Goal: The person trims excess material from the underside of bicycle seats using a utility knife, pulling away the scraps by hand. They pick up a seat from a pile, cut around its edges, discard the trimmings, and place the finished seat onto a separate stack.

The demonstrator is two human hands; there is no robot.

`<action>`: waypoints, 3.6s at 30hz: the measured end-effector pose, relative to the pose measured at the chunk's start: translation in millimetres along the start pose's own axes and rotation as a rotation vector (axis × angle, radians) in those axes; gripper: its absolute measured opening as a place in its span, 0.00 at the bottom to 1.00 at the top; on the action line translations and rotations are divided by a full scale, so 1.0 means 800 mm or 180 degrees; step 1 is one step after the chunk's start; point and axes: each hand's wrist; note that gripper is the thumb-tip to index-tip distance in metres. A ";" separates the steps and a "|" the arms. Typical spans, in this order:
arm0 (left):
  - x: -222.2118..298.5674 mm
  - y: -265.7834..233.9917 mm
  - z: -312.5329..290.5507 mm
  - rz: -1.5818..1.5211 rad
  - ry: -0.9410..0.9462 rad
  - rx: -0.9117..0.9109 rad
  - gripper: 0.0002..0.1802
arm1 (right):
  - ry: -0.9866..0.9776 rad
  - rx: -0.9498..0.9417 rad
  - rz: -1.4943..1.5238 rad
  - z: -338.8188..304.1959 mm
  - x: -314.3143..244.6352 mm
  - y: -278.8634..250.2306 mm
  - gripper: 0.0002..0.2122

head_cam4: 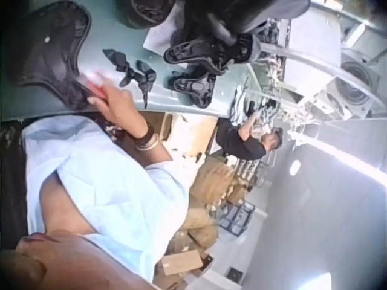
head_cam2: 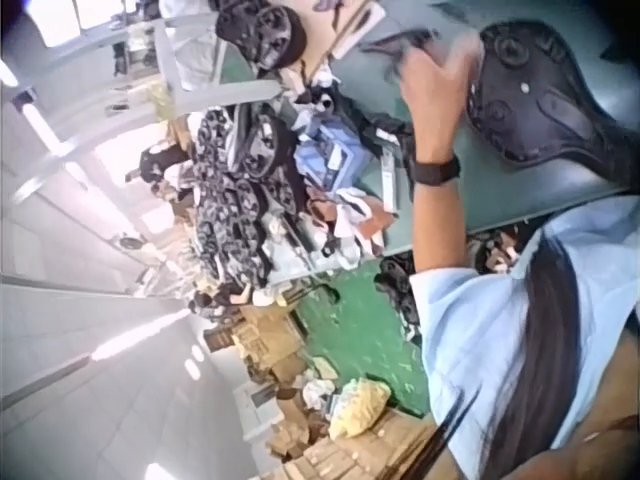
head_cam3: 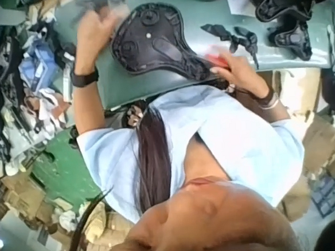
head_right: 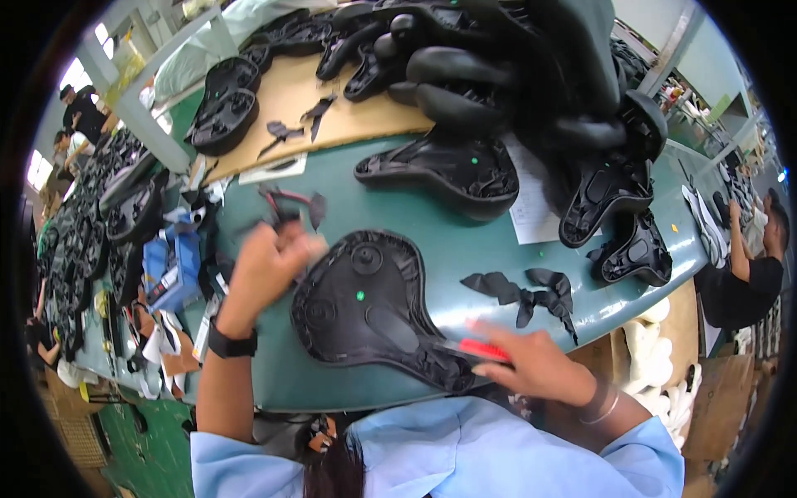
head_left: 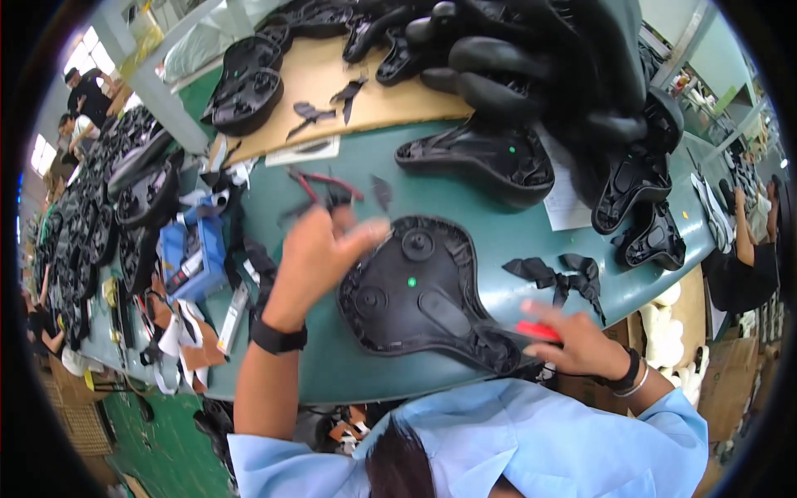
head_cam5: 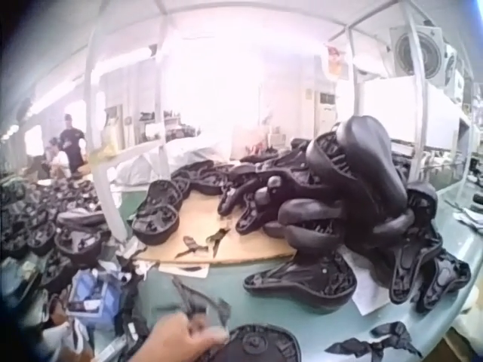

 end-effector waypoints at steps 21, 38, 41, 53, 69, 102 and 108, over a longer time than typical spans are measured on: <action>0.009 0.087 0.049 -0.4501 -0.1874 -0.0457 0.23 | 0.1084 -0.0842 0.3040 0.106 -0.005 0.009 0.18; 0.052 0.033 -0.027 -0.2168 -0.1690 -0.0219 0.21 | -0.1169 -0.0291 -0.1860 0.074 0.010 -0.042 0.30; 0.068 0.029 -0.036 -0.2145 -0.1850 -0.0020 0.21 | -0.0842 0.0057 -0.1540 0.038 0.014 -0.004 0.30; 0.047 0.043 -0.120 -0.2858 -0.2051 0.1328 0.20 | -0.0683 0.0087 0.0291 0.033 0.024 -0.002 0.26; 0.058 0.031 -0.168 0.0902 -0.0115 0.1579 0.22 | -0.0405 0.0490 0.2012 0.143 -0.027 -0.008 0.24; 0.078 0.048 -0.091 0.1436 0.0471 0.0147 0.20 | -0.0215 -0.0192 -0.1099 0.075 -0.046 0.003 0.24; 0.051 0.064 -0.084 0.0374 0.0787 -0.0231 0.22 | -0.0653 -0.0264 -0.1267 0.081 -0.040 0.008 0.24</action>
Point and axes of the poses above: each hand's wrist, its own z-axis towards the middle knuckle, its own y-axis out of the palm, x = y × z, and after that the axes turned 8 degrees about -z, right-handed
